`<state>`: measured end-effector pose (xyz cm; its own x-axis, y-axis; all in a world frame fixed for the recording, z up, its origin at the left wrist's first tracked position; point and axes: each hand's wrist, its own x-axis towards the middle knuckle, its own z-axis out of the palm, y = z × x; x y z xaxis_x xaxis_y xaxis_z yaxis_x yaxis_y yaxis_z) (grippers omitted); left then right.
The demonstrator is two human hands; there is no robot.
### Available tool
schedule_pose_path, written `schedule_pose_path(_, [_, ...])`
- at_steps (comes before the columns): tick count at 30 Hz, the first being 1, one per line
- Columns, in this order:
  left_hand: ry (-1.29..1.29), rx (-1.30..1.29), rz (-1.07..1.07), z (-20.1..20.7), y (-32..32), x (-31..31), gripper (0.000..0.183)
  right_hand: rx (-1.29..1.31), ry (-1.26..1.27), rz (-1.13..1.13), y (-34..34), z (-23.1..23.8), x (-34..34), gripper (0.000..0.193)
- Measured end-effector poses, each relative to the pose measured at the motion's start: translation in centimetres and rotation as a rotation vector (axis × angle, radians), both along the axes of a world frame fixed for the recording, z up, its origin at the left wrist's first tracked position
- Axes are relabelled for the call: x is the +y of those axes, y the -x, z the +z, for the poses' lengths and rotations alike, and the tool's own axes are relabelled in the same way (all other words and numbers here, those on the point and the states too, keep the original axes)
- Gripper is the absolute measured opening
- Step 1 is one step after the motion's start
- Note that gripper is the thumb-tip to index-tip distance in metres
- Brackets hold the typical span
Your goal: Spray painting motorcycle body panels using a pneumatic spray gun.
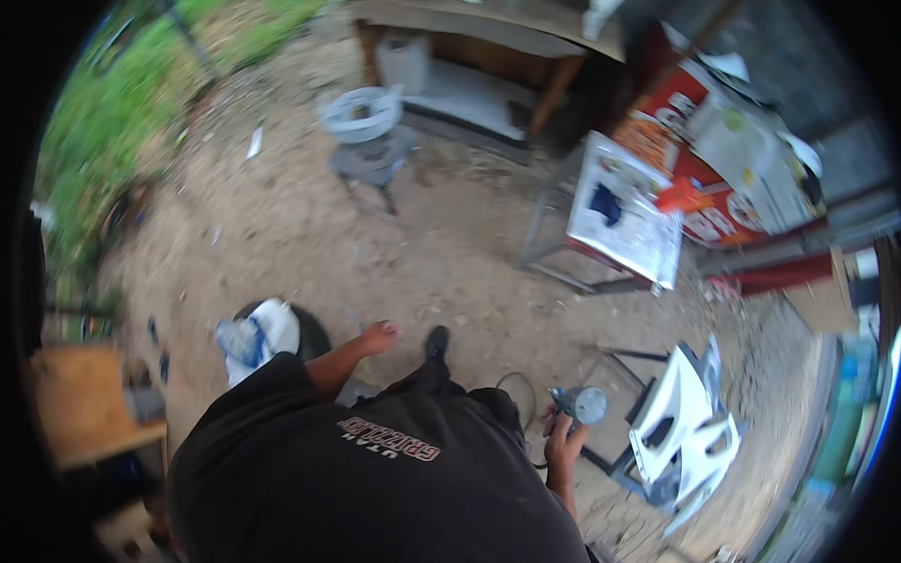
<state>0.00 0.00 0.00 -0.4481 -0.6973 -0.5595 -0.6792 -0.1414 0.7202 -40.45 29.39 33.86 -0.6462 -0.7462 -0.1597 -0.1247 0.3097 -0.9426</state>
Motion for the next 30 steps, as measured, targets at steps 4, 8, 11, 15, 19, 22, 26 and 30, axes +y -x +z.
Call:
schedule_pose_path(4, [0.07, 0.109, 0.127, -1.8, 2.2, 4.6, 0.033, -0.032, 0.055, 0.111, 3.1, -1.3, -2.5, 0.035])
schedule_pose_path(8, [0.065, -0.027, 0.03, 3.8, -8.3, 15.6, 0.037, -0.061, 0.059, 0.257, -0.6, -1.8, 1.4, 0.034])
schedule_pose_path(11, [0.116, -0.133, 0.179, 4.5, -14.5, 23.8, 0.04, -0.147, 0.116, 0.265, -2.5, -3.0, -0.1, 0.03])
schedule_pose_path(15, [0.011, -0.198, 0.237, 8.2, -19.4, 30.6, 0.043, -0.151, 0.19, 0.321, -7.2, -1.6, 0.1, 0.049])
schedule_pose_path(19, [-0.07, -0.274, 0.169, 9.9, -21.5, 34.8, 0.045, -0.177, 0.242, 0.319, -10.7, -2.6, 3.3, 0.049])
schedule_pose_path(22, [-0.091, -0.179, 0.275, 8.6, -23.6, 37.6, 0.045, -0.197, 0.188, 0.41, -12.9, -3.4, 6.1, 0.047])
schedule_pose_path(26, [-0.121, -0.167, 0.306, 5.7, -27.2, 40.7, 0.045, -0.22, 0.115, 0.525, -15.4, -4.5, 8.6, 0.026])
schedule_pose_path(30, [-0.132, -0.268, 0.153, 5.3, -32.3, 41.9, 0.047, -0.146, 0.059, 0.545, -19.7, -3.4, 10.0, 0.043])
